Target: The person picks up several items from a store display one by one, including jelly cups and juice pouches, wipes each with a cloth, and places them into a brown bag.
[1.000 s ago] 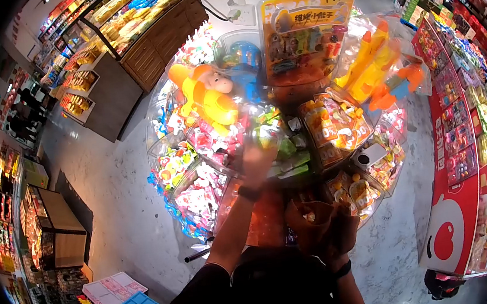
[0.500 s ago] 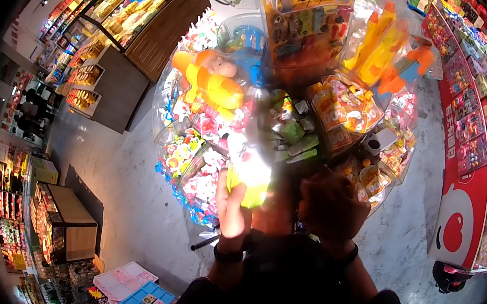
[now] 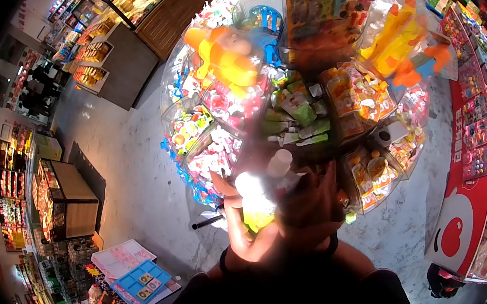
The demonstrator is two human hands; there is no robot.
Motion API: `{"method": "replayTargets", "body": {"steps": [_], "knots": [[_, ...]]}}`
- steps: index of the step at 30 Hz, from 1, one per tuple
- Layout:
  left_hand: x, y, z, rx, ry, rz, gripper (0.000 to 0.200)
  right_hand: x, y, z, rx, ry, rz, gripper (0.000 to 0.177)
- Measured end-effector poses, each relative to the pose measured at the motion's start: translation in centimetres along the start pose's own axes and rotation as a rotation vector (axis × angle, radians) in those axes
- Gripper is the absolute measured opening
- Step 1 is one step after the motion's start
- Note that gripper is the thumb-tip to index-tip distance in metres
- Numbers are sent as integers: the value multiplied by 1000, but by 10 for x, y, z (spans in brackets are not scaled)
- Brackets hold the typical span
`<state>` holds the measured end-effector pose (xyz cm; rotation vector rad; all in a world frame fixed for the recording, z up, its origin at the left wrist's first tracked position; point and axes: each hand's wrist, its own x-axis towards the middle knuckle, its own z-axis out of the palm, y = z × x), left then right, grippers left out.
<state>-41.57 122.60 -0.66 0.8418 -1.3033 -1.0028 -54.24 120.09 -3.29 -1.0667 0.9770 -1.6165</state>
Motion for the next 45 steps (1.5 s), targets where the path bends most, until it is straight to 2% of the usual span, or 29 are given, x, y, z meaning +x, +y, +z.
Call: {"method": "replayTargets", "body": {"steps": [2,6,8,9,11,16,19,22,24,27,30,32,35,36,39,40,42,44,45], "knots": [[0,0,-2,78,14,25,38,5,-1,1,151,61,55,23],[4,5,4,-114,-27,-39,33,12,-20,12,373,280,241,26],[4,5,4,-169,-31,-50,30,13,-32,20,67,311,195,24],[2,3,4,-236,-18,-95,29,13,-36,23,-269,269,69,25],[-5,-2,3,-369,11,-183,27,13,-44,25,-682,171,-71,27],[4,8,10,-464,118,-285,21,3,-61,23,-1062,-98,-120,20],[-1,4,7,-503,83,-308,22,10,-67,23,-512,-416,84,30],[-9,-6,5,-220,18,-224,23,10,-75,23,-774,-318,-39,32],[-4,0,4,-226,-52,-189,24,4,-76,14,-1095,-345,-34,41],[-1,4,3,-260,-143,-192,24,-3,-43,-7,-206,-201,361,33],[-3,-3,0,-291,-176,-179,23,-1,-41,-7,-452,-67,-52,17],[-4,-3,4,-368,-101,-194,28,-1,-39,-7,-605,24,-327,9],[-8,-9,-2,-487,-26,-354,54,-10,-12,-19,-551,2,-280,18],[-7,-6,0,-542,13,-335,58,-15,-10,-21,-374,40,-132,20],[-5,-2,1,-443,34,-256,58,-22,-20,-17,162,155,306,28],[0,7,6,-495,92,-226,26,-23,-26,-15,341,193,449,30],[-3,5,5,-409,97,-212,25,-17,-46,-7,-57,14,336,30],[-13,-2,1,-314,43,-198,26,0,-75,7,-1183,-415,-243,26],[-11,-4,0,-191,-26,-137,28,-3,-70,6,-1262,-303,-208,28]]}}
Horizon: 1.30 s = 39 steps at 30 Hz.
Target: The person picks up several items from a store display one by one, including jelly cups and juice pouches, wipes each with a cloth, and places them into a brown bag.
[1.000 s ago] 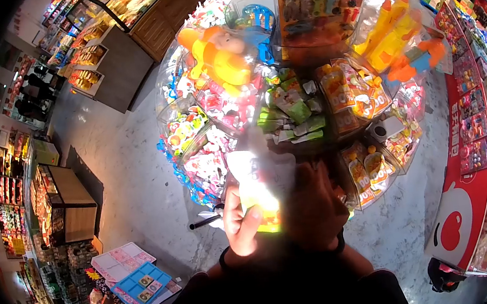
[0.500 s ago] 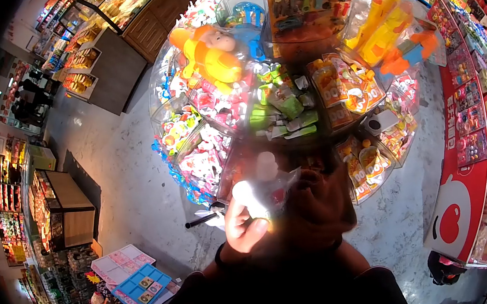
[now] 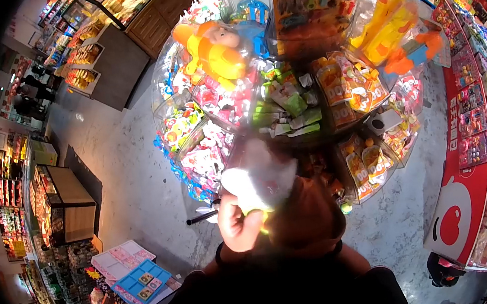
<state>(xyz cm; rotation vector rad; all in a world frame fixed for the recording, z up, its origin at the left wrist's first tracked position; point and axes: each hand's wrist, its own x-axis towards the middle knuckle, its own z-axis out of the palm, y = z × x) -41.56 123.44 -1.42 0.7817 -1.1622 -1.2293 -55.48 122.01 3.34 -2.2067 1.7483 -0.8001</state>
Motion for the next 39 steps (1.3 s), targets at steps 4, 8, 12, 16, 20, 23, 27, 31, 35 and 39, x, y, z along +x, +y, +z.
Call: {"method": "replayTargets", "body": {"steps": [4,8,12,16,20,23,27,31,35,39], "knots": [[12,-4,-8,334,-182,36,33,-17,19,45,-28,276,204,36],[17,3,-4,304,-245,-69,33,-8,35,65,871,528,220,17],[18,-8,-3,426,-320,-42,42,3,39,50,846,413,264,13],[20,-17,-2,457,-361,-210,41,-5,54,40,1133,79,220,35],[15,-32,-1,573,-191,-178,35,-14,58,38,866,-135,106,61],[16,-36,-2,543,-185,-357,42,-26,72,79,919,-76,174,68],[10,-69,-1,418,-302,-407,62,-17,46,32,601,-269,194,66],[17,-51,11,292,-339,-127,77,-29,52,62,1226,-24,286,50],[21,-63,-3,388,-549,-150,79,-30,68,80,1366,132,382,32],[9,-80,10,233,-335,-184,72,-16,59,56,1374,172,478,21]]}}
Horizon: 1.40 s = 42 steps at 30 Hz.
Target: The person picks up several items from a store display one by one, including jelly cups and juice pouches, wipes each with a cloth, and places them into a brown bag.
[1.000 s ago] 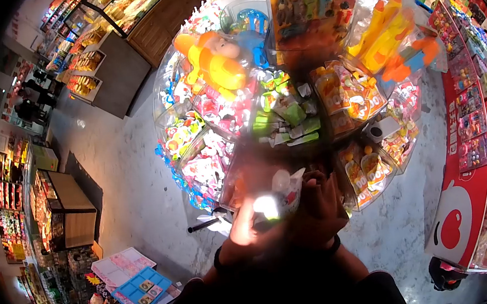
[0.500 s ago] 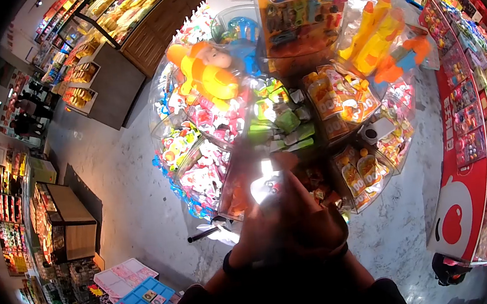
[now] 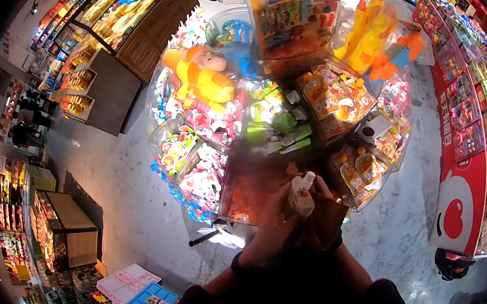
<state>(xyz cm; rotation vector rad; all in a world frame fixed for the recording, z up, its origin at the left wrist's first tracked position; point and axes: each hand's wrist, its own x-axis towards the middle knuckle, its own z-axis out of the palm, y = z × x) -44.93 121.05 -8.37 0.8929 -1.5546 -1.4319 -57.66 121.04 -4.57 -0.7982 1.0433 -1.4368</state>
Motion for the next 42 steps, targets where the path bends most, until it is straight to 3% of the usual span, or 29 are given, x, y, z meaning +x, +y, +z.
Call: {"method": "replayTargets", "body": {"steps": [3,4,7,9,12,16,20,23,26,30,32,33,35,37,38,41,42], "knots": [[5,10,0,-264,108,-134,64,-2,-10,-2,-297,33,132,23],[5,9,-1,-245,106,-142,62,-3,-12,-5,-432,28,189,24],[5,6,-8,-170,101,-155,57,-7,-8,-8,-421,39,119,29],[7,4,-9,-117,109,-138,53,-6,-9,9,-53,96,77,32],[8,-5,-12,-67,155,-211,48,-7,-2,10,49,57,65,34],[10,-5,-15,66,171,-180,47,-4,2,-10,-231,11,217,33],[29,-22,-27,255,188,-15,46,0,-23,-14,-869,-16,69,27],[67,-41,-47,286,306,-66,44,1,-21,-29,-1198,-65,-44,22],[112,-111,-72,202,416,-80,43,0,-31,-41,-1250,-197,-188,18],[173,-191,-103,138,456,-151,44,-8,-4,-62,-1482,-59,-216,23],[205,-224,-108,35,536,-89,46,-14,28,-84,-1195,85,-133,26],[210,-214,-108,75,538,-43,44,-15,62,-111,-819,176,-63,27],[219,-186,-105,156,547,48,40,-14,68,-118,-503,248,7,29],[208,-153,-100,648,555,130,39,-24,48,-117,-627,229,20,29],[204,-148,-104,615,442,32,42,-29,33,-112,-688,219,28,28],[184,-148,-99,942,454,385,40,-44,6,-102,-845,219,23,31],[174,-144,-96,993,416,343,39,-48,4,-101,-882,237,-4,34]]}}
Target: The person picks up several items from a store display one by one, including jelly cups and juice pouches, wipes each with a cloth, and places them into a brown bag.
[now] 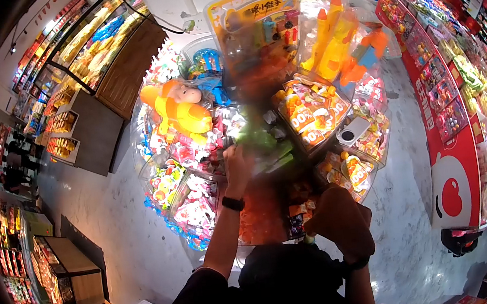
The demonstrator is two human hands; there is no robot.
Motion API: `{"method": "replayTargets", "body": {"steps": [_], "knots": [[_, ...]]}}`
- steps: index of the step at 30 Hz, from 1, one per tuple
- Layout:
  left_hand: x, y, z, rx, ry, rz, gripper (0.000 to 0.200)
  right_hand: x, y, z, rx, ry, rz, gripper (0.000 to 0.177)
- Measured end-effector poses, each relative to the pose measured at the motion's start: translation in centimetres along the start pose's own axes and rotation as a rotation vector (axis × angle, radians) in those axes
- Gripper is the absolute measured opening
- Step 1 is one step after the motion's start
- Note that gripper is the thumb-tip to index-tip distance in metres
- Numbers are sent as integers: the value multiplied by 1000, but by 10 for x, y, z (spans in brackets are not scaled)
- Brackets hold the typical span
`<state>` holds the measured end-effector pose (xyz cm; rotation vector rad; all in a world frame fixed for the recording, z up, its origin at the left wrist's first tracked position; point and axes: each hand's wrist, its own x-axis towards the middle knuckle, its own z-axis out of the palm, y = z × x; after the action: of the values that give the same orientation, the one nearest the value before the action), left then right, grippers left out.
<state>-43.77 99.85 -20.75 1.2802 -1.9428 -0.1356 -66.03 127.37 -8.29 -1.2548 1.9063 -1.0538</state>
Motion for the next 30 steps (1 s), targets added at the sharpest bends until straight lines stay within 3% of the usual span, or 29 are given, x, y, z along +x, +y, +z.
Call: {"method": "replayTargets", "body": {"steps": [2,5,8,11,13,15,24,30], "knots": [[-1,29,-33,92,-112,-17,37,-8,-3,-3,-63,51,-31,38],[-17,-18,8,202,-196,-82,31,-12,-2,-2,-75,79,-31,38],[-12,-29,3,130,-254,-77,26,-10,-2,-1,-71,83,-35,38],[-8,-44,10,283,-210,76,23,-6,-3,0,-64,72,-52,38],[-5,-58,17,309,-39,228,21,-3,-4,2,-53,65,-63,38],[-6,-64,22,350,-8,281,21,-2,-6,3,-42,62,-74,38],[-7,-40,8,610,-225,171,26,3,-10,5,-24,40,-103,39],[-6,-42,6,714,-285,262,23,4,-9,7,-7,27,-112,39]]}}
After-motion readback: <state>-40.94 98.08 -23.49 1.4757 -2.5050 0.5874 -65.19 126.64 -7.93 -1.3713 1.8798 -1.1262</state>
